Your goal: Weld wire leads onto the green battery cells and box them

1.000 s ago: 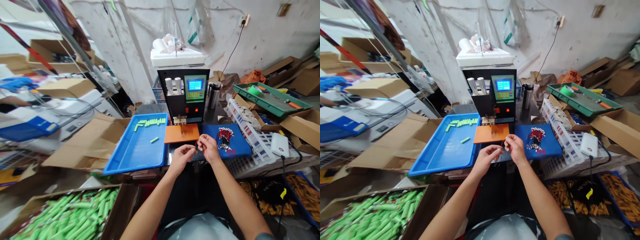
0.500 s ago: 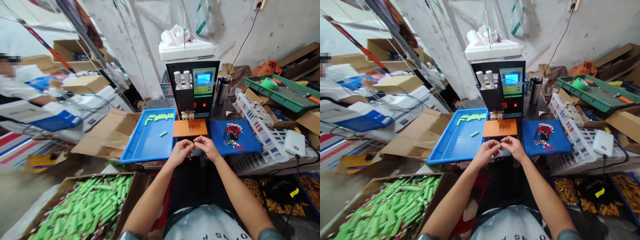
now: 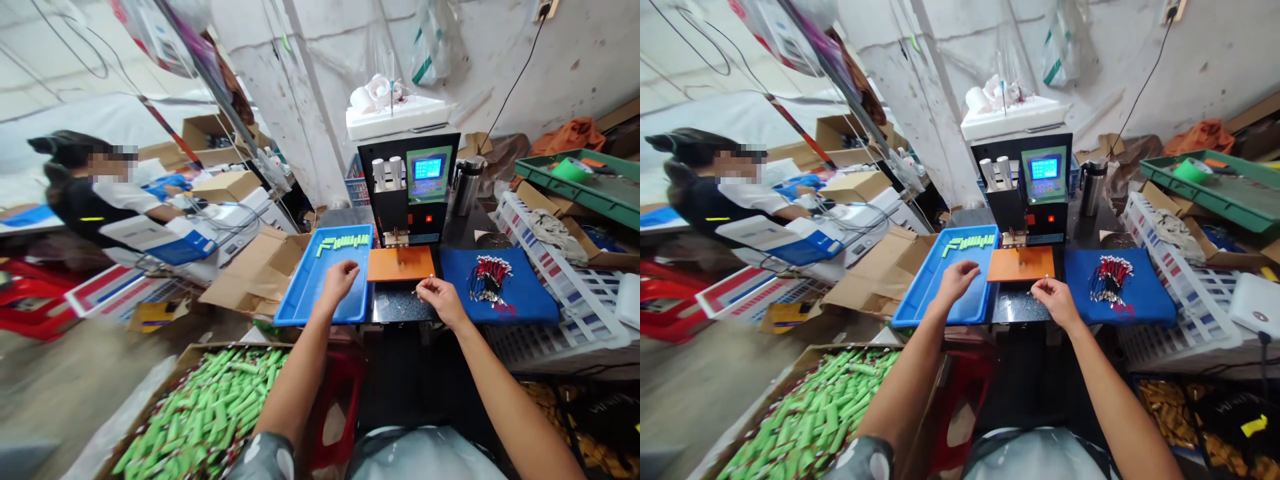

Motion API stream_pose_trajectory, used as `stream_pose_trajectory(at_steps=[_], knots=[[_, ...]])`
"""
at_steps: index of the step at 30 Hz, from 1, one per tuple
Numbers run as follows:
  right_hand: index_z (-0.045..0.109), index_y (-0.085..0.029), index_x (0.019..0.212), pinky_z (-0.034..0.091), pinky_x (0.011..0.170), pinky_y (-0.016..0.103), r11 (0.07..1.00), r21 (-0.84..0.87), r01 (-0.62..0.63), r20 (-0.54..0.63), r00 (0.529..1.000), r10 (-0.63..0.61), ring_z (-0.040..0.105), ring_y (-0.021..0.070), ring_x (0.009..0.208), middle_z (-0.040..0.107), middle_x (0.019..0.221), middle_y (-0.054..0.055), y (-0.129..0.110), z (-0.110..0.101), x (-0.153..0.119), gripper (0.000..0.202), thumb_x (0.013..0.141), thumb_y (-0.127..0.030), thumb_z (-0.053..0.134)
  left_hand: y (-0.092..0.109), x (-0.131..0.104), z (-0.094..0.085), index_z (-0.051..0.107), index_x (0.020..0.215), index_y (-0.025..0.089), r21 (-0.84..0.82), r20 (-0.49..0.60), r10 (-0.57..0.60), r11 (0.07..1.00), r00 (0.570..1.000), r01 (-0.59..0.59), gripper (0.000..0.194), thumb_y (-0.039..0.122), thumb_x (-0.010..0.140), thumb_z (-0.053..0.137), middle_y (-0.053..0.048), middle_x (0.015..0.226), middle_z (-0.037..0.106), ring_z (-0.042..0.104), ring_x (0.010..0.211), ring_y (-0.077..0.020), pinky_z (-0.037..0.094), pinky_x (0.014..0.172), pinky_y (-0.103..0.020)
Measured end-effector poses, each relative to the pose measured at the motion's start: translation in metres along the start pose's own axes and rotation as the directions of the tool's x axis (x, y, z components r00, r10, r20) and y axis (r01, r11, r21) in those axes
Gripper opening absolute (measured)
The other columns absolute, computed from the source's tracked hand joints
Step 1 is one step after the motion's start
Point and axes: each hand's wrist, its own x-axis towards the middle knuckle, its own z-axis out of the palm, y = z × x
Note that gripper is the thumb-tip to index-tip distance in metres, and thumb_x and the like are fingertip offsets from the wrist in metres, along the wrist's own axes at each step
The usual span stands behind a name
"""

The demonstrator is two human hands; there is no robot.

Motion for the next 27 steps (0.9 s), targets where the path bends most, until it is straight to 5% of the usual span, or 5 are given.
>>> stream_pose_trajectory(at_steps=[4, 11, 15, 18, 27], knots=[[0.067, -0.017, 0.074, 0.042, 0.060, 0.028, 0.999, 0.035, 0.012, -0.056, 0.998, -0.010, 0.052, 0.0140, 0.059, 0.063, 0.068, 0.002, 0.001, 0.002, 0.003, 0.032, 0.072, -0.048, 0.077, -0.026, 0.034, -0.003, 0.069, 0.101, 0.008, 0.590, 0.125, -0.063, 0.807, 0.990, -0.023, 0.021, 0.013, 0.085, 0.057, -0.020, 0.105, 0.069, 0.063, 0.099, -0.0289, 0.046, 0.084, -0.034], [0.066, -0.016, 0.074, 0.045, 0.062, 0.028, 0.998, 0.066, -0.002, -0.137, 0.990, 0.011, 0.055, 0.0134, 0.060, 0.064, 0.070, 0.002, 0.009, -0.004, 0.004, 0.034, 0.071, -0.048, 0.077, -0.030, 0.033, 0.007, 0.070, 0.092, 0.006, 0.626, 0.156, -0.013, 0.775, 0.988, -0.088, 0.023, 0.007, 0.083, 0.048, -0.019, 0.094, 0.067, 0.061, 0.097, -0.0273, 0.043, 0.086, -0.033], [0.066, -0.016, 0.076, 0.049, 0.061, 0.028, 0.990, 0.140, 0.002, -0.224, 0.974, 0.030, 0.058, 0.0143, 0.063, 0.065, 0.071, 0.003, 0.007, -0.009, 0.014, 0.037, 0.070, -0.051, 0.078, -0.007, 0.025, 0.007, 0.069, 0.098, 0.011, 0.150, 0.009, 0.101, 0.983, 0.995, -0.101, 0.024, 0.025, 0.083, 0.056, -0.010, 0.087, 0.068, 0.061, 0.082, -0.0213, 0.046, 0.077, -0.029], [0.066, -0.016, 0.076, 0.050, 0.062, 0.028, 0.983, 0.183, 0.034, -0.278, 0.961, 0.018, 0.059, 0.0147, 0.064, 0.065, 0.071, 0.003, 0.003, -0.006, 0.029, 0.038, 0.068, -0.051, 0.079, 0.022, 0.017, 0.024, 0.069, 0.097, 0.013, -0.327, 0.063, 0.161, 0.936, 0.985, -0.132, 0.031, 0.037, 0.079, 0.064, -0.007, 0.084, 0.069, 0.060, 0.074, -0.0178, 0.046, 0.069, -0.027], [0.064, -0.017, 0.069, 0.050, 0.065, 0.031, 0.995, 0.102, 0.013, -0.305, 0.952, 0.019, 0.061, 0.0182, 0.065, 0.065, 0.068, 0.005, 0.015, 0.017, 0.081, 0.033, 0.067, -0.049, 0.073, 0.060, 0.021, 0.083, 0.066, 0.085, 0.013, -0.502, 0.136, 0.180, 0.860, 0.974, -0.089, 0.032, 0.042, 0.074, 0.069, -0.002, 0.063, 0.061, 0.050, 0.052, -0.0112, 0.039, 0.051, -0.022]])
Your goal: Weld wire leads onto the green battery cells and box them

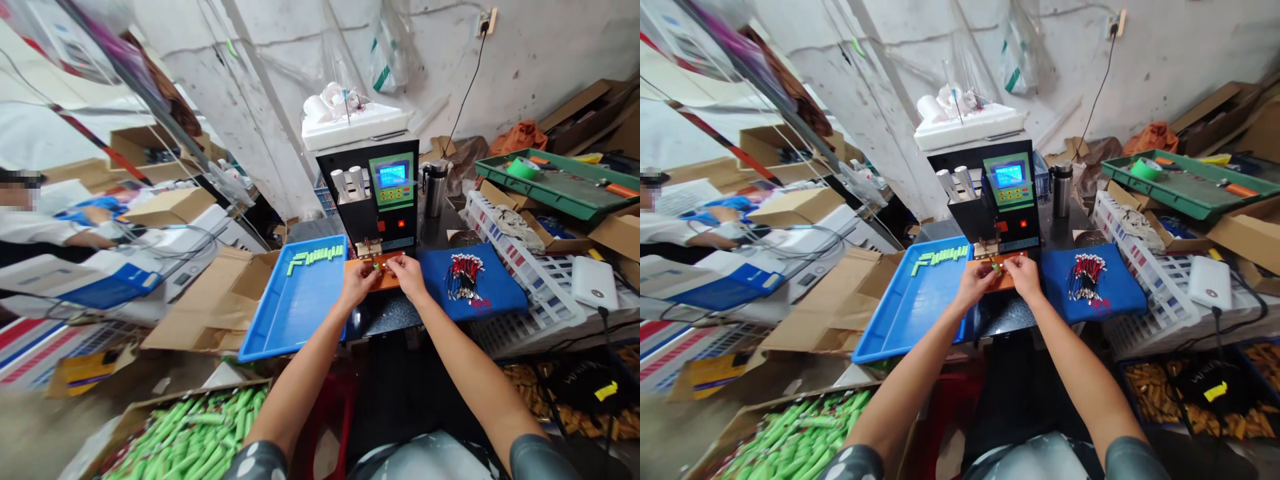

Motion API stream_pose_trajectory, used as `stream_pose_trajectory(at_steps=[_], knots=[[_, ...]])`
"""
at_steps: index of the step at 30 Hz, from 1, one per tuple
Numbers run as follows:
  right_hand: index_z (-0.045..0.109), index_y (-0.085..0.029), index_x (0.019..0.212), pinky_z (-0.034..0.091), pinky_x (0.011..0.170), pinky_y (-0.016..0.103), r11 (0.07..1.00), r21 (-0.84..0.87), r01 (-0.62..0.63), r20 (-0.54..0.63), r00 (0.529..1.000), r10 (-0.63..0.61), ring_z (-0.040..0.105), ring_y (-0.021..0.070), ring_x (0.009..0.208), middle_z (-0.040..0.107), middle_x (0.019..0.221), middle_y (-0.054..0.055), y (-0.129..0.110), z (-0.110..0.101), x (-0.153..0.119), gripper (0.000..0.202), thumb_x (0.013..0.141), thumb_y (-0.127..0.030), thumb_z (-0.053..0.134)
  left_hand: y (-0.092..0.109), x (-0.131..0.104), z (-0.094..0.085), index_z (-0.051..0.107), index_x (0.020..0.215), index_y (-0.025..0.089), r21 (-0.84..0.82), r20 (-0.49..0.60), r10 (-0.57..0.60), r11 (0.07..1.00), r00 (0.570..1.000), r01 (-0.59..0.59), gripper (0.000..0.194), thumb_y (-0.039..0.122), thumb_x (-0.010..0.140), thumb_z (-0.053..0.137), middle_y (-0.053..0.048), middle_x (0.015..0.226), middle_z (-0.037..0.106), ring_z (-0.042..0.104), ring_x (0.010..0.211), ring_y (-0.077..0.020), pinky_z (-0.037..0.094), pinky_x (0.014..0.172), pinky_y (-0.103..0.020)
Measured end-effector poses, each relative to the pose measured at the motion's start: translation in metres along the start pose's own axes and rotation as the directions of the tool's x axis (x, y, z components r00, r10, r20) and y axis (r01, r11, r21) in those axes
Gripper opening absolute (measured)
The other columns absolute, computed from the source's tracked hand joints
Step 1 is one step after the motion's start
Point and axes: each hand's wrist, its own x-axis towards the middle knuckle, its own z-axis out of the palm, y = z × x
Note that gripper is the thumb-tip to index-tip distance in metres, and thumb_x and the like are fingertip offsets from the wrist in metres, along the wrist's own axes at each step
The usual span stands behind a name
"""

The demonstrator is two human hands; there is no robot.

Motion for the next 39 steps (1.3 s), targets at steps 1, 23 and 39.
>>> stream_pose_trajectory(at_steps=[1, 23, 39], knots=[[0.063, -0.017, 0.068, 0.049, 0.064, 0.030, 1.000, -0.022, 0.003, -0.001, 1.000, -0.003, 0.061, 0.0185, 0.065, 0.065, 0.067, 0.005, 0.004, 0.002, 0.004, 0.032, 0.068, -0.048, 0.071, -0.002, 0.001, 0.001, 0.066, 0.087, 0.012, -0.020, -0.001, 0.002, 1.000, 1.000, -0.002, 0.033, 0.043, 0.075, 0.069, -0.001, 0.063, 0.061, 0.049, 0.052, -0.0106, 0.039, 0.051, -0.022], [0.064, -0.020, 0.076, 0.043, 0.066, 0.028, 0.890, -0.446, 0.100, 0.063, 0.995, -0.080, 0.061, 0.0200, 0.075, 0.068, 0.078, 0.003, 0.015, 0.017, 0.017, 0.017, 0.083, -0.035, 0.060, 0.004, -0.003, 0.002, 0.070, 0.091, 0.014, -0.017, -0.123, 0.033, 0.999, 0.992, -0.035, 0.026, 0.034, 0.076, 0.069, -0.001, 0.070, 0.064, 0.051, 0.058, -0.0118, 0.043, 0.057, -0.023], [0.067, -0.019, 0.082, 0.044, 0.068, 0.028, 0.886, -0.460, 0.068, 0.045, 0.998, -0.053, 0.064, 0.0207, 0.078, 0.071, 0.081, 0.004, 0.006, 0.020, 0.013, 0.012, 0.084, -0.029, 0.061, 0.004, -0.001, 0.002, 0.070, 0.087, 0.013, -0.032, -0.133, 0.030, 0.999, 0.991, -0.035, 0.024, 0.033, 0.074, 0.069, -0.002, 0.068, 0.064, 0.051, 0.057, -0.0116, 0.041, 0.053, -0.022]])
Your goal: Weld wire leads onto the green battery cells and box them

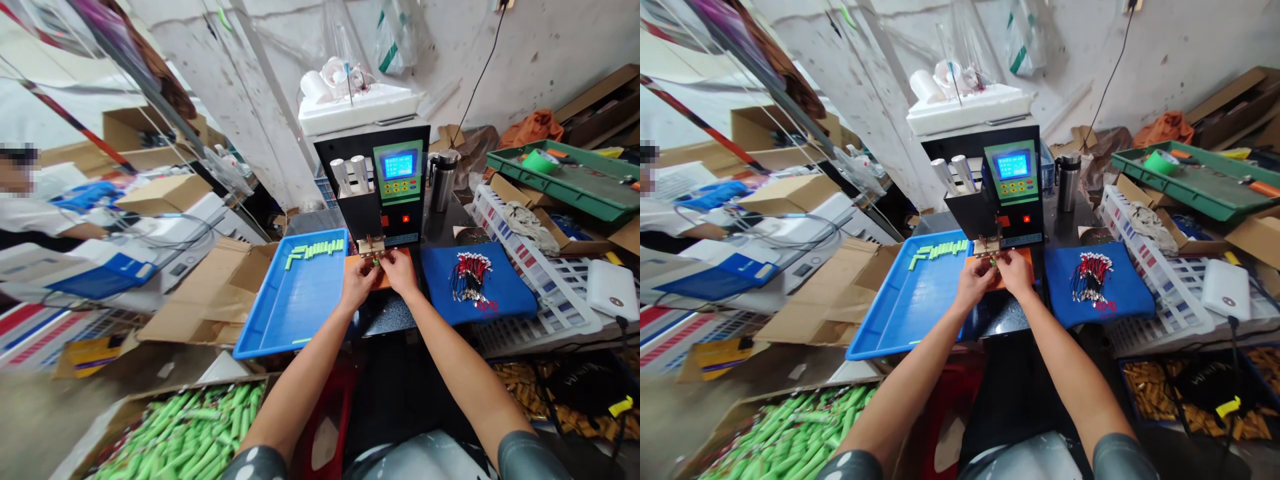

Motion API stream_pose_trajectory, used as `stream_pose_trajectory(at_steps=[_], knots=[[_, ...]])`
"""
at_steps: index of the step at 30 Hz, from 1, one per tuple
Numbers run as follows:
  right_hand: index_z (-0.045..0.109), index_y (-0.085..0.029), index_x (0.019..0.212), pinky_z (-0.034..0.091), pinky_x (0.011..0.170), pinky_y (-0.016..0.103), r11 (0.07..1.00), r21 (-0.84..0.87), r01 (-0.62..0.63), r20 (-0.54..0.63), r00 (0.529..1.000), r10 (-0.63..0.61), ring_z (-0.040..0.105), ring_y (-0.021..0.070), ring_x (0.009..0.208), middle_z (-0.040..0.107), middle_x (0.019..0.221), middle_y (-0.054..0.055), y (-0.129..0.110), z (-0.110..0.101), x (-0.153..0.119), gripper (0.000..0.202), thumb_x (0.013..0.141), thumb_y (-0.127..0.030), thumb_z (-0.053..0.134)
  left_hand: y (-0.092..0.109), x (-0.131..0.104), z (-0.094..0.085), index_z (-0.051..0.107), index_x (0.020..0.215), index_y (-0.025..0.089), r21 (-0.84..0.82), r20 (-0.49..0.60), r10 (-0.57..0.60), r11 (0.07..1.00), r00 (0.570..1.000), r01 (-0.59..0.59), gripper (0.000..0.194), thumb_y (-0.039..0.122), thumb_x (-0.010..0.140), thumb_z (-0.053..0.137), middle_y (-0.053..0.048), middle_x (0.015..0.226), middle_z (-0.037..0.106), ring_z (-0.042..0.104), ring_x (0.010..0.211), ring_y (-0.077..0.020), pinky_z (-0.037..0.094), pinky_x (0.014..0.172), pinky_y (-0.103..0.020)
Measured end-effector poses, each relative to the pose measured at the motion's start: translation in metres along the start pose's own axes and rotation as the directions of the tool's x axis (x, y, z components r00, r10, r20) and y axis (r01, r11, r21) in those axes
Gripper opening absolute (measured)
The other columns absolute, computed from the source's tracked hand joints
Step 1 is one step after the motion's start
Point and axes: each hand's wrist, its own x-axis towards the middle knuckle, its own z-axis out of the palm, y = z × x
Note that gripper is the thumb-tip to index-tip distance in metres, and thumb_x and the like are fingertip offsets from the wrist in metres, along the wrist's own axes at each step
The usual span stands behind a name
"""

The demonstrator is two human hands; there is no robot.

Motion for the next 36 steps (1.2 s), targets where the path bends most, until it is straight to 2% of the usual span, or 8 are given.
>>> stream_pose_trajectory(at_steps=[10, 18, 22, 25, 28, 31, 36], knots=[[0.067, -0.019, 0.084, 0.046, 0.070, 0.027, 1.000, 0.007, 0.008, 0.004, 1.000, -0.008, 0.065, 0.0191, 0.077, 0.071, 0.082, 0.003, 0.003, 0.001, 0.000, 0.012, 0.085, -0.030, 0.061, -0.008, 0.001, 0.000, 0.069, 0.086, 0.013, 0.005, -0.003, 0.044, 0.999, 0.999, -0.044, 0.024, 0.035, 0.077, 0.071, -0.001, 0.066, 0.063, 0.052, 0.055, -0.0112, 0.042, 0.052, -0.021], [0.065, -0.018, 0.078, 0.048, 0.070, 0.027, 1.000, 0.005, 0.028, 0.033, 0.999, -0.028, 0.064, 0.0189, 0.077, 0.069, 0.078, 0.003, 0.010, -0.001, 0.003, 0.019, 0.086, -0.034, 0.060, -0.014, 0.002, 0.000, 0.069, 0.090, 0.013, 0.058, 0.046, 0.053, 0.997, 0.998, -0.055, 0.021, 0.029, 0.078, 0.066, -0.003, 0.072, 0.066, 0.057, 0.062, -0.0133, 0.045, 0.060, -0.023], [0.063, -0.016, 0.071, 0.052, 0.067, 0.028, 0.989, 0.143, -0.024, 0.121, 0.993, 0.007, 0.066, 0.0196, 0.074, 0.067, 0.072, 0.005, 0.016, -0.011, -0.003, 0.031, 0.087, -0.042, 0.062, -0.014, 0.002, 0.000, 0.069, 0.087, 0.012, 0.044, 0.060, 0.043, 0.998, 0.997, -0.046, 0.022, 0.031, 0.077, 0.066, -0.004, 0.074, 0.067, 0.057, 0.062, -0.0134, 0.044, 0.059, -0.023], [0.065, -0.015, 0.077, 0.054, 0.062, 0.026, 0.960, 0.275, -0.051, 0.129, 0.992, 0.016, 0.066, 0.0177, 0.070, 0.067, 0.075, 0.005, 0.019, -0.023, -0.017, 0.033, 0.087, -0.046, 0.062, -0.009, -0.001, -0.002, 0.068, 0.083, 0.012, 0.046, 0.071, 0.010, 0.999, 0.997, -0.013, 0.024, 0.034, 0.074, 0.068, -0.003, 0.069, 0.065, 0.054, 0.059, -0.0127, 0.042, 0.056, -0.023], [0.064, -0.015, 0.082, 0.050, 0.050, 0.022, 0.947, 0.308, -0.089, 0.128, 0.990, 0.051, 0.061, 0.0127, 0.054, 0.064, 0.069, 0.003, 0.016, -0.034, -0.037, 0.032, 0.085, -0.047, 0.062, -0.001, -0.007, -0.004, 0.068, 0.080, 0.012, 0.067, 0.056, 0.007, 0.998, 0.998, -0.010, 0.026, 0.037, 0.073, 0.070, -0.002, 0.065, 0.062, 0.051, 0.056, -0.0116, 0.038, 0.053, -0.022], [0.062, -0.015, 0.083, 0.040, 0.039, 0.019, 0.948, 0.280, -0.154, 0.221, 0.971, 0.093, 0.050, 0.0094, 0.041, 0.057, 0.057, -0.002, 0.010, -0.041, -0.055, 0.031, 0.081, -0.046, 0.064, 0.010, -0.013, -0.005, 0.069, 0.080, 0.013, 0.088, 0.055, 0.024, 0.996, 0.998, -0.029, 0.025, 0.038, 0.074, 0.069, -0.001, 0.065, 0.061, 0.048, 0.055, -0.0107, 0.036, 0.053, -0.022], [0.058, -0.015, 0.078, 0.032, 0.035, 0.017, 0.905, 0.343, -0.251, 0.435, 0.897, 0.083, 0.043, 0.0073, 0.039, 0.053, 0.052, -0.004, -0.002, -0.041, -0.073, 0.030, 0.075, -0.044, 0.068, 0.028, -0.024, 0.000, 0.068, 0.076, 0.014, 0.040, 0.081, 0.051, 0.998, 0.995, -0.055, 0.022, 0.036, 0.074, 0.069, -0.001, 0.066, 0.061, 0.052, 0.060, -0.0124, 0.041, 0.057, -0.022]])
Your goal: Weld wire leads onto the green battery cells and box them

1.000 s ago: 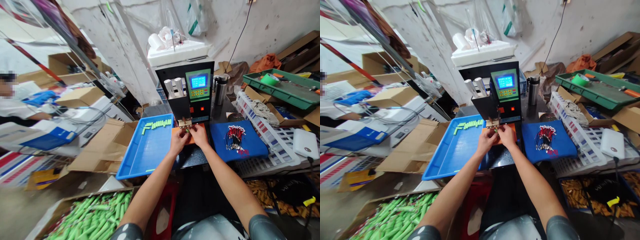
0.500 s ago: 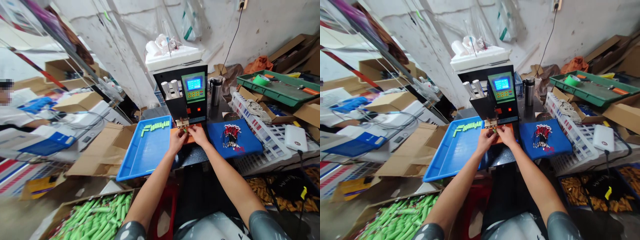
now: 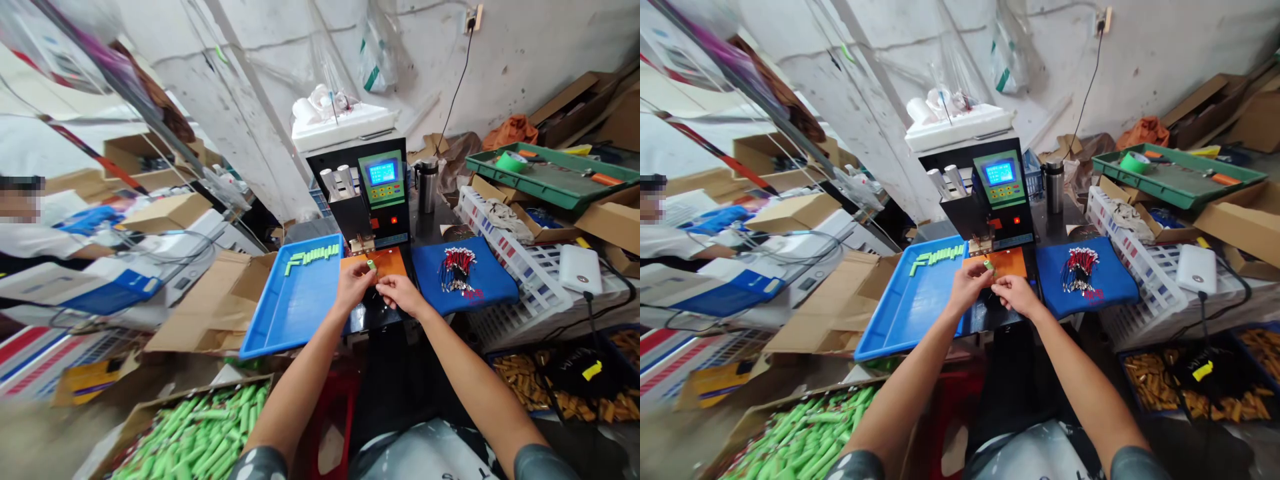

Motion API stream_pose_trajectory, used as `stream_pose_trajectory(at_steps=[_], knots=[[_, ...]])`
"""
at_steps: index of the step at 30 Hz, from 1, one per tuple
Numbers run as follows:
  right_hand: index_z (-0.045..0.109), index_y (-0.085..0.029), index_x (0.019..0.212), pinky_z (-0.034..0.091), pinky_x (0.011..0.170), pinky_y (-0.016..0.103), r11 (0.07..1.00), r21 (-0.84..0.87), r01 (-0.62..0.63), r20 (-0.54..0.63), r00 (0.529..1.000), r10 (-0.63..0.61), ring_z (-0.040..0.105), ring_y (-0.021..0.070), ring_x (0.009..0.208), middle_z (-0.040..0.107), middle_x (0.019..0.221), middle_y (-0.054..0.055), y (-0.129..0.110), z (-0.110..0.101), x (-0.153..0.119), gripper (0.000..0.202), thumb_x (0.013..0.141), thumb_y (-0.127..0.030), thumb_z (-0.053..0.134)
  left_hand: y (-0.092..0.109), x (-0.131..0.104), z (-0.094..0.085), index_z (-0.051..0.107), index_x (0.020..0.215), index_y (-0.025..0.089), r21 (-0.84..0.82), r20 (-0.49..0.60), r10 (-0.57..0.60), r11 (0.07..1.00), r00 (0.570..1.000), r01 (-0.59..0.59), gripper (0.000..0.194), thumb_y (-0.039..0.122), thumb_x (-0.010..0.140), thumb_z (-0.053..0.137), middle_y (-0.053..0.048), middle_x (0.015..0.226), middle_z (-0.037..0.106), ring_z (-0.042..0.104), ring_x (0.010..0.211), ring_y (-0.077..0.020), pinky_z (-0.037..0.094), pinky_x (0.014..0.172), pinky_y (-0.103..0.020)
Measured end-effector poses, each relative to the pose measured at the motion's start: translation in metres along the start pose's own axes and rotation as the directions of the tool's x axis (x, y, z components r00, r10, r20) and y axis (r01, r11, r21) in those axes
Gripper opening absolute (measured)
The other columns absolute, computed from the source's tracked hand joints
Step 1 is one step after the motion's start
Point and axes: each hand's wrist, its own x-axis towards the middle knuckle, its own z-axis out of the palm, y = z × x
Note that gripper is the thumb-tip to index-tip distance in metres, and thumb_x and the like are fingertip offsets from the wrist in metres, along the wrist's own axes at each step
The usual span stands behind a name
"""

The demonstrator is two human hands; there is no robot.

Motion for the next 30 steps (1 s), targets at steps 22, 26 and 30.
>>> stream_pose_trajectory(at_steps=[22, 26, 30], knots=[[0.065, -0.014, 0.078, 0.036, 0.044, 0.018, 0.881, 0.474, 0.006, -0.049, 0.999, 0.020, 0.050, 0.0073, 0.053, 0.066, 0.073, 0.004, -0.004, -0.008, 0.001, 0.041, 0.059, -0.043, 0.085, -0.015, -0.020, 0.011, 0.057, 0.114, 0.015, -0.381, 0.159, -0.178, 0.896, 0.971, 0.227, 0.054, 0.028, 0.066, 0.077, 0.000, 0.078, 0.060, 0.058, 0.064, -0.0108, 0.046, 0.062, -0.024], [0.064, -0.014, 0.081, 0.037, 0.045, 0.017, 0.890, 0.453, 0.042, -0.091, 0.996, -0.001, 0.051, 0.0068, 0.054, 0.064, 0.072, 0.002, -0.006, -0.010, 0.007, 0.043, 0.059, -0.043, 0.085, -0.017, -0.015, 0.011, 0.056, 0.115, 0.013, -0.206, 0.108, -0.110, 0.970, 0.988, 0.130, 0.049, 0.041, 0.077, 0.070, 0.001, 0.072, 0.059, 0.053, 0.056, -0.0099, 0.043, 0.055, -0.022], [0.063, -0.014, 0.080, 0.037, 0.043, 0.017, 0.915, 0.391, 0.100, -0.178, 0.984, -0.032, 0.048, 0.0064, 0.049, 0.058, 0.063, -0.002, -0.004, -0.010, 0.020, 0.041, 0.061, -0.045, 0.083, -0.020, -0.006, 0.005, 0.064, 0.110, 0.012, 0.006, 0.048, -0.069, 0.998, 0.996, 0.069, 0.043, 0.044, 0.082, 0.065, 0.003, 0.063, 0.053, 0.046, 0.053, -0.0098, 0.037, 0.053, -0.022]])
